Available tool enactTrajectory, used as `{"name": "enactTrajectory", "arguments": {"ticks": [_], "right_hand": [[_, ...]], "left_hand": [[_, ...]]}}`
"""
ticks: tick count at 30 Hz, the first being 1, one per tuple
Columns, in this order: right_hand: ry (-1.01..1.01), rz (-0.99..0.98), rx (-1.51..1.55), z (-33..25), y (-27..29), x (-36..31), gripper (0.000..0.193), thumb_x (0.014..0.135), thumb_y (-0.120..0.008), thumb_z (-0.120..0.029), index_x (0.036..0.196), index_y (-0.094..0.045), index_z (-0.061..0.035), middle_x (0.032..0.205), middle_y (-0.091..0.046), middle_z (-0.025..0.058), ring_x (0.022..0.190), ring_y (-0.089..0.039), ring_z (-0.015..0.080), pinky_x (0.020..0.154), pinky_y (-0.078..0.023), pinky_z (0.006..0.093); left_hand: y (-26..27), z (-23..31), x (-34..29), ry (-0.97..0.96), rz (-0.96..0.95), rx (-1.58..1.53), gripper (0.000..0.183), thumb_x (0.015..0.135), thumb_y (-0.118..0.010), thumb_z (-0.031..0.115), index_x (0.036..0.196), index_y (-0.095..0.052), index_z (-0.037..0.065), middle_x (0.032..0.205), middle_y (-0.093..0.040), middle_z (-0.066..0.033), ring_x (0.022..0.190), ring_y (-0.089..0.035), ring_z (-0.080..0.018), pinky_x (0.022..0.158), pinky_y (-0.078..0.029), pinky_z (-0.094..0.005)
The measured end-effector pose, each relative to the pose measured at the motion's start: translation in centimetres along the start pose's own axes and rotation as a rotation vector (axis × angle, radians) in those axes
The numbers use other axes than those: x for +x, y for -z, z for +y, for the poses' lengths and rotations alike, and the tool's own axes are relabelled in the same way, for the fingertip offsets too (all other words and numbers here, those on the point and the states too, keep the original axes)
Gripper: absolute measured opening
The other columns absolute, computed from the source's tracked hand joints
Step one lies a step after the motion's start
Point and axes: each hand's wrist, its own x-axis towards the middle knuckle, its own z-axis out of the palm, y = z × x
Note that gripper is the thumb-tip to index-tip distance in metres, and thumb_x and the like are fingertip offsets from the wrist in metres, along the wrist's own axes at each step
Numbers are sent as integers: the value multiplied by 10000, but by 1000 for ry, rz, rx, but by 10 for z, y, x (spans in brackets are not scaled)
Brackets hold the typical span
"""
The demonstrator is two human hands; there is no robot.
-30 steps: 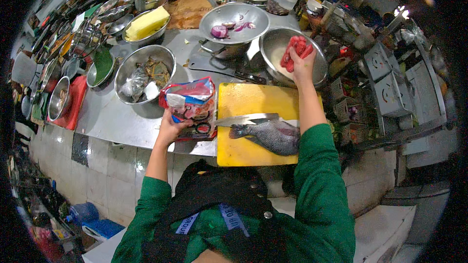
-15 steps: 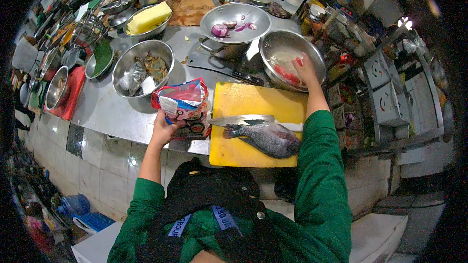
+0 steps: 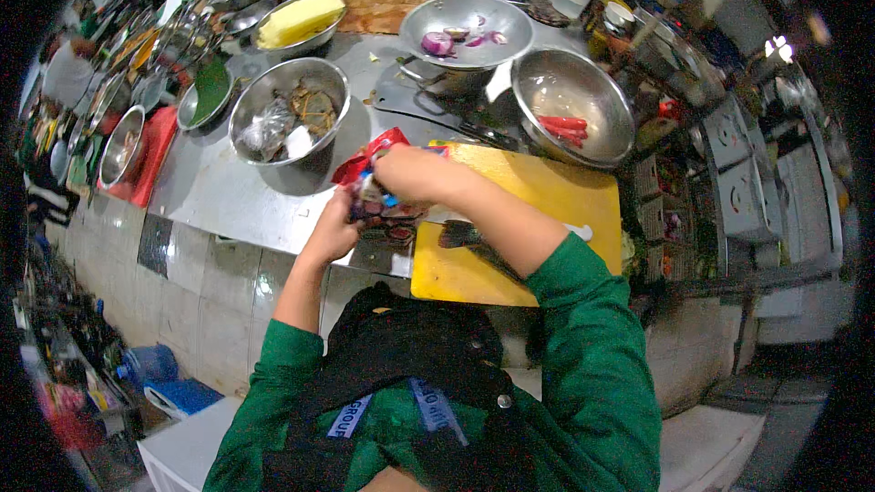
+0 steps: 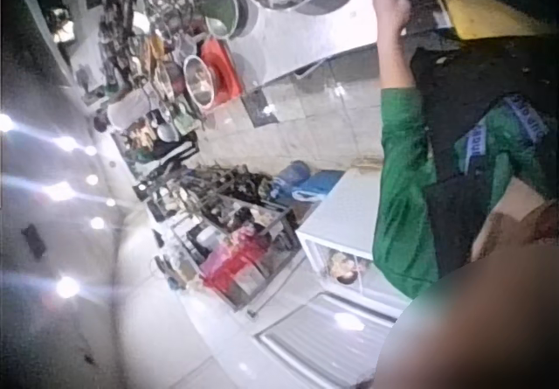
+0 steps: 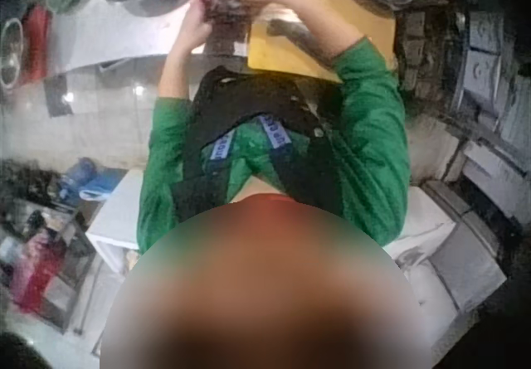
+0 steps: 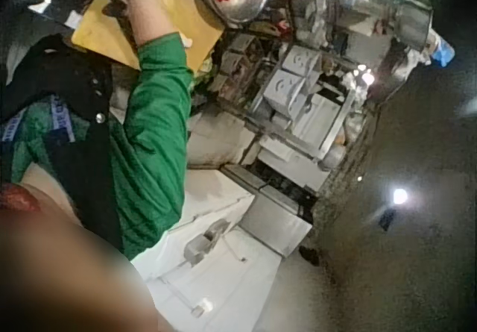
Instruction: The person retrieves a whole chicken from a freezer, places it on a cutting board, and cuts it into pieces with a knife. They then retrieve a whole fish and a packet of sausages, placing them on the board and into a bowl respectively.
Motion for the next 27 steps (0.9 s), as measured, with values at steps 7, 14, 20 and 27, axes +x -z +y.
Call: {"name": "enactTrajectory", "arguments": {"ticks": [7,14,20,27], "right_hand": [[183,167,130,13,-32,0,321,712,-675,-201,881,-572,52,780,-628,251,784,-631,413,717,-506,464],[223,336,408,21,-75,23,281,730,-621,-152,907,-538,50,827,-626,265,791,-607,454,702,-494,480],[171,304,417,7,-69,20,610,680,-744,-262,1199,-536,-17,945,-629,212,869,-626,380,771,-483,449],[116,208,313,-2,-62,8,554,630,-750,-66,1114,-484,-18,952,-643,185,920,-647,340,752,-503,398]], "left_hand": [[10,10,-4,6,117,58,830,676,-731,20,1360,-262,-13,1315,-430,-235,1220,-433,-418,1032,-348,-414],[-3,-6,1,-62,41,-155,948,633,-745,-34,1384,-166,-40,1262,-484,-246,1154,-506,-408,994,-402,-418],[-1,-9,-4,21,41,-10,509,668,-741,217,1109,-560,41,1090,-578,-194,1063,-546,-342,933,-426,-408],[4,-3,4,22,125,-471,784,682,-586,-50,1407,-339,120,814,-597,-116,734,-569,-255,734,-466,-356]]}}
